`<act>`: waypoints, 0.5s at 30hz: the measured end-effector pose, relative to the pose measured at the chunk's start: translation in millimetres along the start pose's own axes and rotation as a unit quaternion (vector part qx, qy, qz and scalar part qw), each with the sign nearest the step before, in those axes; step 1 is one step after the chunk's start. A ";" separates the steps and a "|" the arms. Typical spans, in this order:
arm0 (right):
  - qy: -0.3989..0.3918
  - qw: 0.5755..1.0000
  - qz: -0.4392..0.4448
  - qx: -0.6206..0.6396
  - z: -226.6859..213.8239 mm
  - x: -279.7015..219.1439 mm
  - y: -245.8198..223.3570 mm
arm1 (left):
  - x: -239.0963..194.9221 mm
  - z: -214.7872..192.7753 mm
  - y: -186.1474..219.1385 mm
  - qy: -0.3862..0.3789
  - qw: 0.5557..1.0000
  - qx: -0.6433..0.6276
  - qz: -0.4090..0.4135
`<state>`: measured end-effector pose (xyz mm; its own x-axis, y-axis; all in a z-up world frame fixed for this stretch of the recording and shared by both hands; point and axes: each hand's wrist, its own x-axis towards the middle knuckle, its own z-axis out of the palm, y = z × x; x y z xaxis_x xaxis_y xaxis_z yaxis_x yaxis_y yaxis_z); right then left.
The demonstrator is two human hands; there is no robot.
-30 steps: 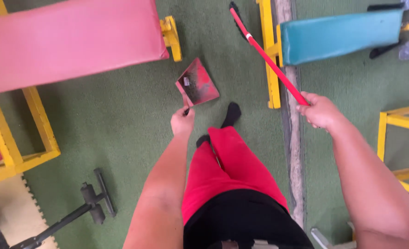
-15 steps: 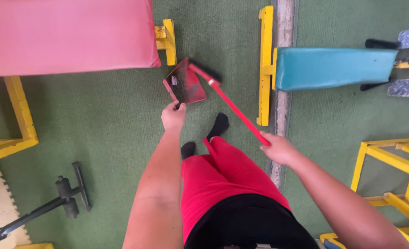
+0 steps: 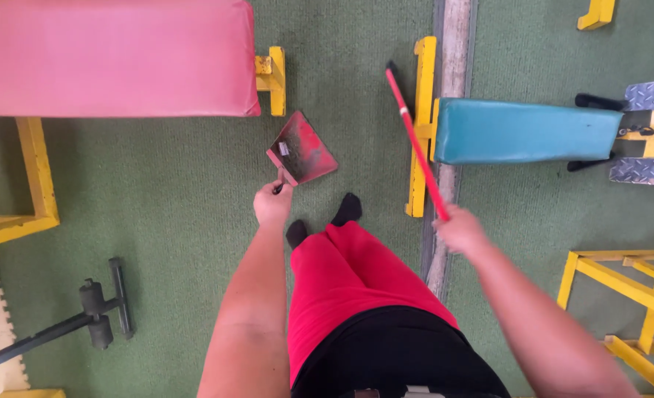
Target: The person sweeps debris from a green gym floor into a dustpan using a red broom. They move around various gym equipment, including benches and weight racks, to collect dirt from different areas.
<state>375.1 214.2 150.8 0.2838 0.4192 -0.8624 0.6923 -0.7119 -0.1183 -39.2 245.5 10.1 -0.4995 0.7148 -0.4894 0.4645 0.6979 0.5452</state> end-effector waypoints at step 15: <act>-0.095 0.992 -0.066 0.057 -32.4 -82.3 6.3 | -12.0 -67.1 -85.6 0.013 0.993 -0.113 -0.035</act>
<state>377.6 193.4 237.0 0.0573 0.4064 -0.9119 0.6322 -0.7217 -0.2819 -122.1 174.1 15.0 -0.5451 0.6616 -0.5149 0.2535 0.7155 0.6510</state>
